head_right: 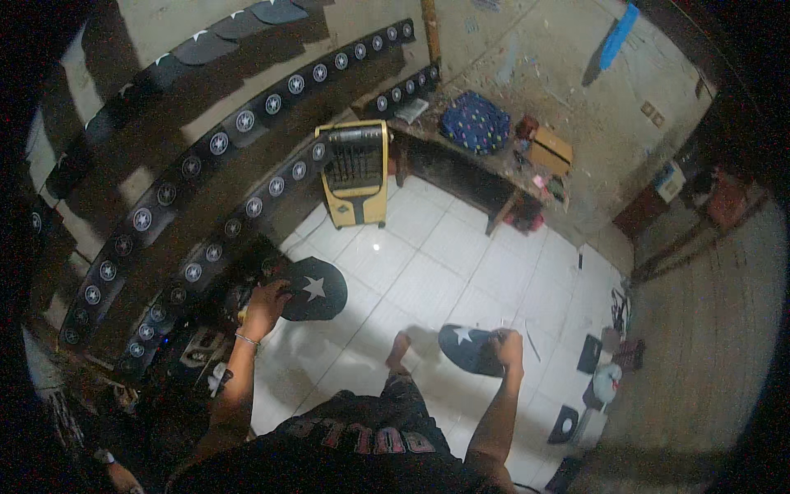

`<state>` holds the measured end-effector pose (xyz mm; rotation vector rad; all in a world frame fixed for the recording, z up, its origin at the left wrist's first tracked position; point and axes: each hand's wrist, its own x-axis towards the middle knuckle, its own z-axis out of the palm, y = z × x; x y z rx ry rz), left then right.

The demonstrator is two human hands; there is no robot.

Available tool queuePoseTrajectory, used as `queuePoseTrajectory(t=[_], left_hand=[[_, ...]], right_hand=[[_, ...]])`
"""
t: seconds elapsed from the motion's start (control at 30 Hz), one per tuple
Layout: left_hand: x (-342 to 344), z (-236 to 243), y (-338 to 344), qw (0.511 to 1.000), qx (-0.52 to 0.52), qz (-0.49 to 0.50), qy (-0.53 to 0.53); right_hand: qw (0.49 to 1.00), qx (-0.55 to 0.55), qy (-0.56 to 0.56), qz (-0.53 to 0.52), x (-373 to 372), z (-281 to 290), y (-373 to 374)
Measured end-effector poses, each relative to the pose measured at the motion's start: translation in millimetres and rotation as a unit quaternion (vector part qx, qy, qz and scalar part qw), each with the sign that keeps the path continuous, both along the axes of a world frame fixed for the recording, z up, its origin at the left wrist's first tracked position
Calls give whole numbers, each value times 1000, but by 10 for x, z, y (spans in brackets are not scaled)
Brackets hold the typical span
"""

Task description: The person repeatedly picks up black decorative cutouts with white stars from a workbench and places them on a wall rack or floor area. The person handles the cutouts one at a time, moving them between the bench and the wall or floor.

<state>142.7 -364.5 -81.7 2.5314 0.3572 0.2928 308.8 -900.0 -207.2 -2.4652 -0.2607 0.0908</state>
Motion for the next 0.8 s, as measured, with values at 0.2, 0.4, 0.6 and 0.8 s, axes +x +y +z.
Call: queuePoseTrajectory(t=[0.2,0.4,0.6,0.8], left_hand=[[1393,444,300,994,-33,58,-82],[2409,759,549,972,-71,171,-141],[3442,796,1018,963,-82,202,-157],[4406,945,1459,913,-208,299,-184]], right_hand=[[989,117,95,-10,1794,101,551],[969,194,95,120,3697,613,1779],[959,202,64,188,5337,804,3005],[939,224,3,260,6818,1971,4344]])
